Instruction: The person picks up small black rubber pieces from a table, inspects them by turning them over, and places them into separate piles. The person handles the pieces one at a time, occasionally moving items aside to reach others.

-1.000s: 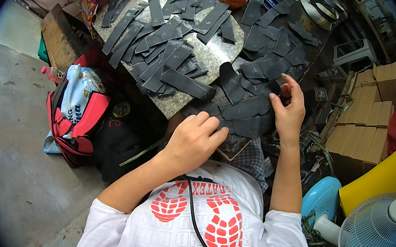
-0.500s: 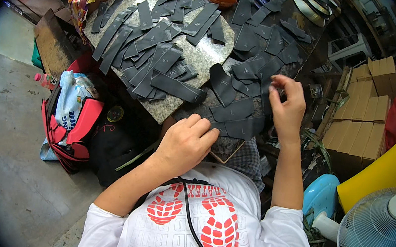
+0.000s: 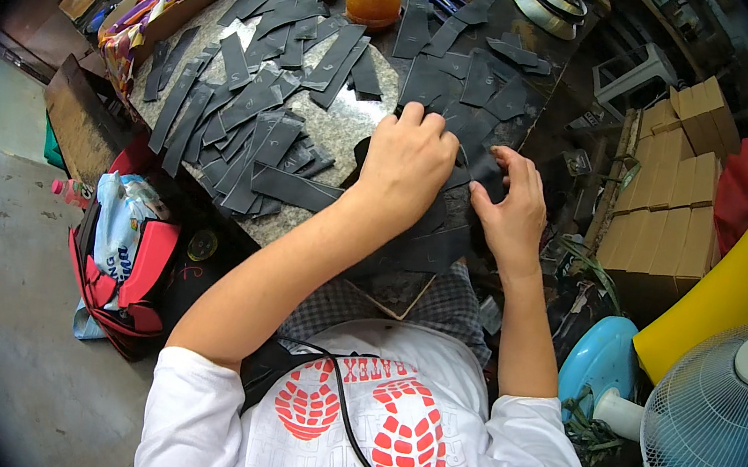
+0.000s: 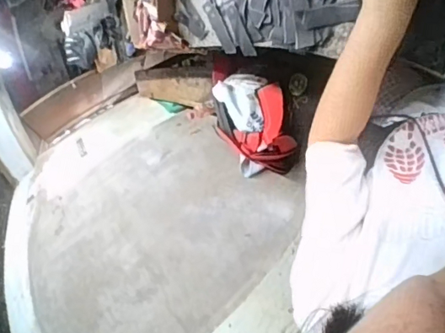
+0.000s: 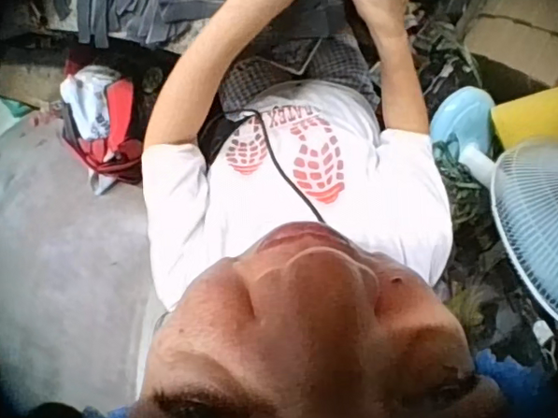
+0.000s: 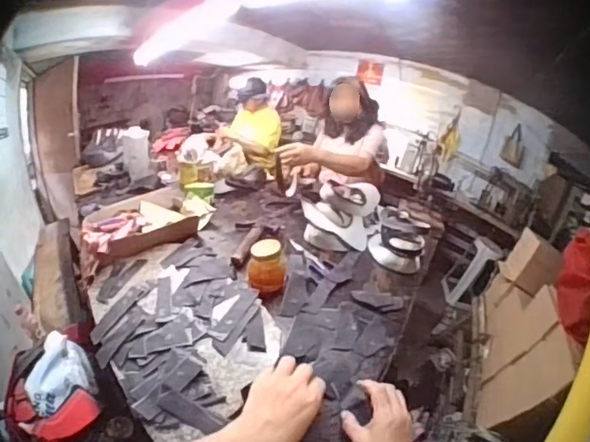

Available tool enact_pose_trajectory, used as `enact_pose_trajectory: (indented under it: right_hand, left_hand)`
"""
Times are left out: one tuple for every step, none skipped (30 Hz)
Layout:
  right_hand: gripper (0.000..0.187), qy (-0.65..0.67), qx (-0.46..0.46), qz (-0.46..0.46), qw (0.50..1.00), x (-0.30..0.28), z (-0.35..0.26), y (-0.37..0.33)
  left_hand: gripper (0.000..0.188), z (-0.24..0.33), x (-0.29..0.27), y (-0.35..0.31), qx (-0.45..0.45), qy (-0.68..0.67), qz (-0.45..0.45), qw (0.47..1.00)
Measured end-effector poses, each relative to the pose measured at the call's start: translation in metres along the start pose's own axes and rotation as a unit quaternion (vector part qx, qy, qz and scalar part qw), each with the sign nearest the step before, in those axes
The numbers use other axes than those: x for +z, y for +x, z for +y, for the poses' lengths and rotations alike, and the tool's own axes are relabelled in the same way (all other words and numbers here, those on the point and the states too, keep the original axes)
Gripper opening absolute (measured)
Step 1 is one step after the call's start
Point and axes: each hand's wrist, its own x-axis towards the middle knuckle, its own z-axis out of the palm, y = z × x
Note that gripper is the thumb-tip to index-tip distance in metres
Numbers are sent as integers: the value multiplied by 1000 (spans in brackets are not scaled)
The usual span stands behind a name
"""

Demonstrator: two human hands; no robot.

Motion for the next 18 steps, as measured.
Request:
enact_pose_trajectory:
  right_hand:
    - [46, 7, -11, -1, 1000, 0, 6, 5]
    - [45, -5, -25, 3, 1000, 1, 12, 11]
    - [44, -14, -46, 11, 999, 1, 19, 18]
    - [42, -24, -68, 19, 997, 3, 25, 25]
    - [42, -10, -78, 20, 997, 7, 29, 31]
    - [41, 4, -89, 20, 996, 10, 33, 37]
    - [41, 18, -85, 16, 996, 12, 35, 41]
    - [43, 18, -82, 4, 996, 13, 36, 44]
    - [42, 8, -110, 29, 994, 13, 35, 43]
    - [41, -5, -118, 45, 992, 12, 32, 41]
    - [40, -21, -128, 65, 989, 10, 29, 39]
    - [39, -10, -102, 41, 994, 7, 25, 34]
    - [38, -2, -77, 18, 997, 3, 21, 26]
    - [38, 5, -54, -4, 999, 1, 16, 20]
    - [36, -1, -72, 2, 997, 1, 10, 15]
    - [35, -9, -93, 10, 996, 4, 4, 10]
    - [34, -17, -115, 17, 993, 6, -1, 7]
    - [36, -45, -124, 16, 991, 8, -5, 5]
  left_hand:
    - [12, -3, 5, 5, -1, 17, 9, 1000]
    - [11, -6, 10, 10, -4, 34, 10, 999]
    - [11, -8, 13, 13, -7, 49, 2, 999]
    - [10, -10, 15, 16, -16, 59, 6, 998]
    - [10, -10, 15, 17, -21, 68, 14, 997]
    - [10, -11, 15, 19, -29, 74, 13, 997]
    - [11, -11, 13, 20, -40, 81, 3, 996]
    - [12, -11, 11, 20, -43, 76, 13, 996]
    - [13, -11, 8, 19, -45, 70, 13, 996]
    - [14, -10, 4, 17, -47, 61, 12, 997]
    - [15, -10, 0, 14, -48, 52, 11, 997]
    - [16, -9, -3, 11, -40, 41, 10, 998]
    - [16, -8, -6, 6, -34, 28, 10, 999]
    - [17, -7, -8, 3, -28, 16, 8, 999]
    - [17, -7, -8, 1, -25, 20, -1, 1000]
    - [17, -6, -7, 0, -22, 23, -10, 999]
    - [17, -5, -5, 0, -21, 27, -19, 999]
    - [16, -5, -3, 0, -27, 34, -10, 999]
